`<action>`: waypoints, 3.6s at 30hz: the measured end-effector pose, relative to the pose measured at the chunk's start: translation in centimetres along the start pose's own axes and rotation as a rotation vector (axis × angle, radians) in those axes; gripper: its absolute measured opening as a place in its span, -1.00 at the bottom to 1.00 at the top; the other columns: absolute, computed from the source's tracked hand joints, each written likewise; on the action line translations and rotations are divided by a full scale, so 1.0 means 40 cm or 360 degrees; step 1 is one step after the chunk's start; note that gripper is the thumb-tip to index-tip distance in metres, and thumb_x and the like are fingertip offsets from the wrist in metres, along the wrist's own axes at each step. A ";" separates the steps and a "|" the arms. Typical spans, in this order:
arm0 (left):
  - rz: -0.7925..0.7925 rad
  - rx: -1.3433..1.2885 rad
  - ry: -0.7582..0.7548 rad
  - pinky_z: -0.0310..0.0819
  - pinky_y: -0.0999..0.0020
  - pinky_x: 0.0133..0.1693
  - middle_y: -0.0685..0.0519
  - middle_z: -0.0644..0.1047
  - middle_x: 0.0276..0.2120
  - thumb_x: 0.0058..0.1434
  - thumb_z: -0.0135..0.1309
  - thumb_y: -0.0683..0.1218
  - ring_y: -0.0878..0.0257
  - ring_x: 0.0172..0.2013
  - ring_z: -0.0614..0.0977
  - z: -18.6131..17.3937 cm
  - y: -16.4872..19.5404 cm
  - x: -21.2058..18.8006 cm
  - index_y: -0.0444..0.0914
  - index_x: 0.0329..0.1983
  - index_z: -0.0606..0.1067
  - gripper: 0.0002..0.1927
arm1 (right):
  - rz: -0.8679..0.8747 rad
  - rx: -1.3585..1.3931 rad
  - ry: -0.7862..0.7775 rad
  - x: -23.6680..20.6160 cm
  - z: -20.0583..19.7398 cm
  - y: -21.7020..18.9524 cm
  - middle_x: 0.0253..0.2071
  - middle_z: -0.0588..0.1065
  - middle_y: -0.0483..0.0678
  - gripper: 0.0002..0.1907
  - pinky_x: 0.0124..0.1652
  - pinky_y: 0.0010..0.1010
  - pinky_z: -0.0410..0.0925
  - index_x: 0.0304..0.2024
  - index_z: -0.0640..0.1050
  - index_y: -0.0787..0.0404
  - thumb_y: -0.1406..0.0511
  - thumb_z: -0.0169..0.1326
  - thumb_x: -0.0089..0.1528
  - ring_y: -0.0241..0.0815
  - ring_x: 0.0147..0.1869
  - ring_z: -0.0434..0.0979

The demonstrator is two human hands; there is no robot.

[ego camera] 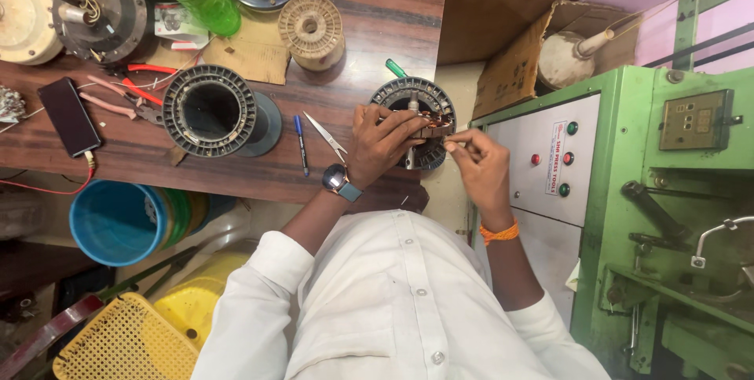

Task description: The person works on an electric motor armature at a workbench, holding the rotor with copper windings in one hand while using the other hand to manipulate and adjust components on it. They rotate the armature to reach different sides and continue working on the windings and shaft area by hand throughout the episode.

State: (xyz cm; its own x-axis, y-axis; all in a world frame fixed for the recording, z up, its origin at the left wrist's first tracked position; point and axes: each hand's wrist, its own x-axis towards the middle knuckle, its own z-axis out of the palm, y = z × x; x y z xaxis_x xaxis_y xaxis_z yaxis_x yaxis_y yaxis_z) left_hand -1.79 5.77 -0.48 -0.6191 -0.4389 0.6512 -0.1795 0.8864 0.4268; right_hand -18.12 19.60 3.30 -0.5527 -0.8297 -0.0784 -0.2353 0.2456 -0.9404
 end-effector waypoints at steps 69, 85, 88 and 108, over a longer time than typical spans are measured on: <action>0.0133 -0.0065 0.0089 0.34 0.20 0.05 0.23 0.44 0.00 0.19 0.35 0.03 0.20 0.00 0.40 0.001 -0.013 0.006 0.07 0.11 0.61 -0.60 | -0.0373 -0.0339 0.0181 -0.038 0.064 -0.007 -0.50 0.51 -0.11 -0.93 -0.52 -0.50 0.15 -0.24 0.65 0.33 0.45 0.26 0.22 -0.43 -0.54 0.32; -0.0657 -0.0252 0.0499 0.29 0.15 0.04 0.09 0.46 -0.02 0.10 0.32 -0.20 0.15 0.01 0.42 0.055 0.105 -0.052 -0.20 -0.36 0.53 -0.84 | -0.0673 -0.0510 -0.0170 0.063 -0.006 -0.123 -0.37 0.54 -0.03 -0.91 -0.43 -0.46 0.27 -0.20 0.64 0.32 0.44 0.25 0.24 -0.35 -0.43 0.43; -0.0548 -0.0024 0.0493 0.25 0.11 0.07 -0.01 0.46 0.05 0.03 0.32 -0.18 0.07 0.07 0.41 0.041 0.106 -0.040 -0.19 -0.35 0.55 -0.83 | -0.0517 -0.0445 -0.0201 0.119 0.017 -0.124 -0.47 0.48 -0.07 -0.90 -0.47 -0.47 0.22 -0.20 0.66 0.33 0.43 0.26 0.23 -0.42 -0.46 0.35; -0.0167 -0.0397 0.0009 0.28 0.25 0.02 0.24 0.61 0.04 0.21 0.32 -0.03 0.21 -0.11 0.49 0.014 0.017 0.007 -0.05 0.09 0.58 -0.63 | -0.0152 -0.0237 -0.0090 0.024 -0.042 -0.060 -0.50 0.45 -0.25 -0.92 -0.48 -0.61 0.11 -0.24 0.63 0.34 0.41 0.24 0.24 -0.55 -0.47 0.20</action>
State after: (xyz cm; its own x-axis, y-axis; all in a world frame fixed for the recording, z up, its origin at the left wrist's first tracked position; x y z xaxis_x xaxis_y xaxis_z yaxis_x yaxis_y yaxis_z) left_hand -2.51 6.32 -0.38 -0.6024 -0.5280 0.5986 -0.0480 0.7726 0.6331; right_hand -19.45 19.05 6.06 -0.4772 -0.8787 -0.0133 -0.4030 0.2323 -0.8852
